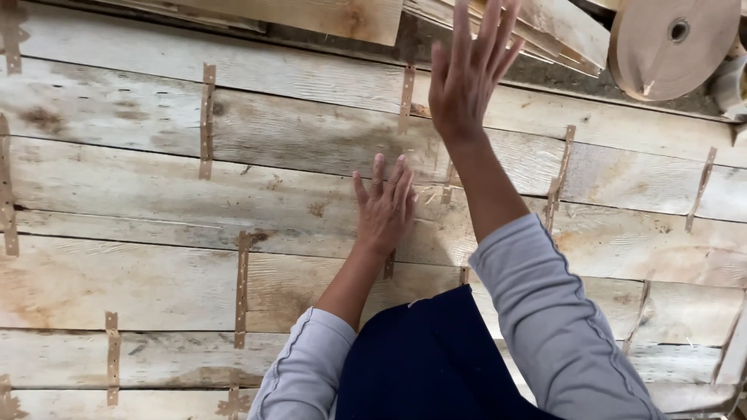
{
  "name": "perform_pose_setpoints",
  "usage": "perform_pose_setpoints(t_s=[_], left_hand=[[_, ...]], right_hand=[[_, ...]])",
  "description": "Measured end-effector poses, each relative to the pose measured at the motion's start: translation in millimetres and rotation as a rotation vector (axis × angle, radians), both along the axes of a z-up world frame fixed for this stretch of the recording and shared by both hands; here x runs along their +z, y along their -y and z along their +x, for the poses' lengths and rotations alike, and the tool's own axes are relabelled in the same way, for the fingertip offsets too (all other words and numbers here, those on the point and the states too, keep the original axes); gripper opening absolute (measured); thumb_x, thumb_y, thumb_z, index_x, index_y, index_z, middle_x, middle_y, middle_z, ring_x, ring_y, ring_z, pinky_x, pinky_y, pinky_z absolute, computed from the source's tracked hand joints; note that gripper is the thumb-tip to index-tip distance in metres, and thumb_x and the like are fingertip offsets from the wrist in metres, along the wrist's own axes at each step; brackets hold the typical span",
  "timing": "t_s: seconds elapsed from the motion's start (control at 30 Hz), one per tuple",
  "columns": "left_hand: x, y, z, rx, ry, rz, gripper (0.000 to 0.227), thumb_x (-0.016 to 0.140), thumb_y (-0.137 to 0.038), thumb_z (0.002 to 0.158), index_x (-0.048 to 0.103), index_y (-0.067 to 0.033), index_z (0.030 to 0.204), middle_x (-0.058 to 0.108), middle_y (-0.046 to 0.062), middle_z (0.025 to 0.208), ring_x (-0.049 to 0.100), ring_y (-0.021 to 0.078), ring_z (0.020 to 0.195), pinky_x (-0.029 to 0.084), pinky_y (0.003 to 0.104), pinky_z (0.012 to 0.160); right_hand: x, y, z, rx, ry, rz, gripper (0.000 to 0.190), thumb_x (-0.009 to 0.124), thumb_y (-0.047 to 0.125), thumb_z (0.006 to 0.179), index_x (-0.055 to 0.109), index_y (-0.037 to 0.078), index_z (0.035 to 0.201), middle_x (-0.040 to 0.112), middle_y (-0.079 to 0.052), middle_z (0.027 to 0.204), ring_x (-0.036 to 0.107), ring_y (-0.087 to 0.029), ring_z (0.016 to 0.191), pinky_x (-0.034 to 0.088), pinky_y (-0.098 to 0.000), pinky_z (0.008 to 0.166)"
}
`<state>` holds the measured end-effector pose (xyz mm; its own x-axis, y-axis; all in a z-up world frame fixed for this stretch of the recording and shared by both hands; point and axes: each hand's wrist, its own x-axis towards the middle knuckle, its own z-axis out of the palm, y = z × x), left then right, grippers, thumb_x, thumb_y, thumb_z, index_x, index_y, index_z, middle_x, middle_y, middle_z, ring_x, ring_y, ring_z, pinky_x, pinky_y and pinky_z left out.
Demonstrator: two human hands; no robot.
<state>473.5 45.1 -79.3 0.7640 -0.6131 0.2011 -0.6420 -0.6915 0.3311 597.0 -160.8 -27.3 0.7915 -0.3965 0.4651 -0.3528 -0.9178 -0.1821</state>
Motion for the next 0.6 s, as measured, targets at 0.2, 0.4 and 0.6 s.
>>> perform_pose_setpoints(t_s=[0.2, 0.4, 0.6], left_hand=[[8.9, 1.3, 4.6, 0.046, 0.033, -0.069, 0.046, 0.055, -0.026, 0.1, 0.053, -0.0151, 0.146, 0.044, 0.003, 0.161, 0.032, 0.0391, 0.152, 0.019, 0.07, 0.117], [15.2, -1.9, 8.8, 0.021, 0.028, -0.048, 0.043, 0.061, -0.028, 0.099, 0.057, -0.0162, 0.14, 0.036, 0.003, 0.165, 0.017, 0.0345, 0.157, 0.009, 0.067, 0.122], [12.3, -3.7, 5.1, -0.007, -0.159, -0.105, 0.05, 0.06, -0.027, 0.098, 0.047, -0.0183, 0.145, 0.031, 0.005, 0.168, 0.011, 0.037, 0.159, 0.005, 0.069, 0.121]], right_hand=[[-22.3, -53.5, 46.8, -0.121, -0.6, -0.289, 0.063, 0.036, 0.068, 0.131, 0.012, 0.028, 0.173, 0.002, -0.012, 0.174, -0.001, -0.039, 0.16, -0.003, -0.061, 0.13], [-70.3, -22.2, 38.1, 0.051, 0.025, 0.267, 0.056, 0.018, 0.061, 0.118, 0.001, 0.041, 0.169, -0.018, 0.006, 0.175, -0.012, -0.022, 0.164, -0.002, -0.0657, 0.136], [-58.4, -19.1, -95.2, -0.005, -0.121, 0.164, 0.052, 0.047, 0.031, 0.113, 0.038, 0.019, 0.164, 0.008, -0.016, 0.17, -0.001, -0.044, 0.154, 0.007, -0.075, 0.115]])
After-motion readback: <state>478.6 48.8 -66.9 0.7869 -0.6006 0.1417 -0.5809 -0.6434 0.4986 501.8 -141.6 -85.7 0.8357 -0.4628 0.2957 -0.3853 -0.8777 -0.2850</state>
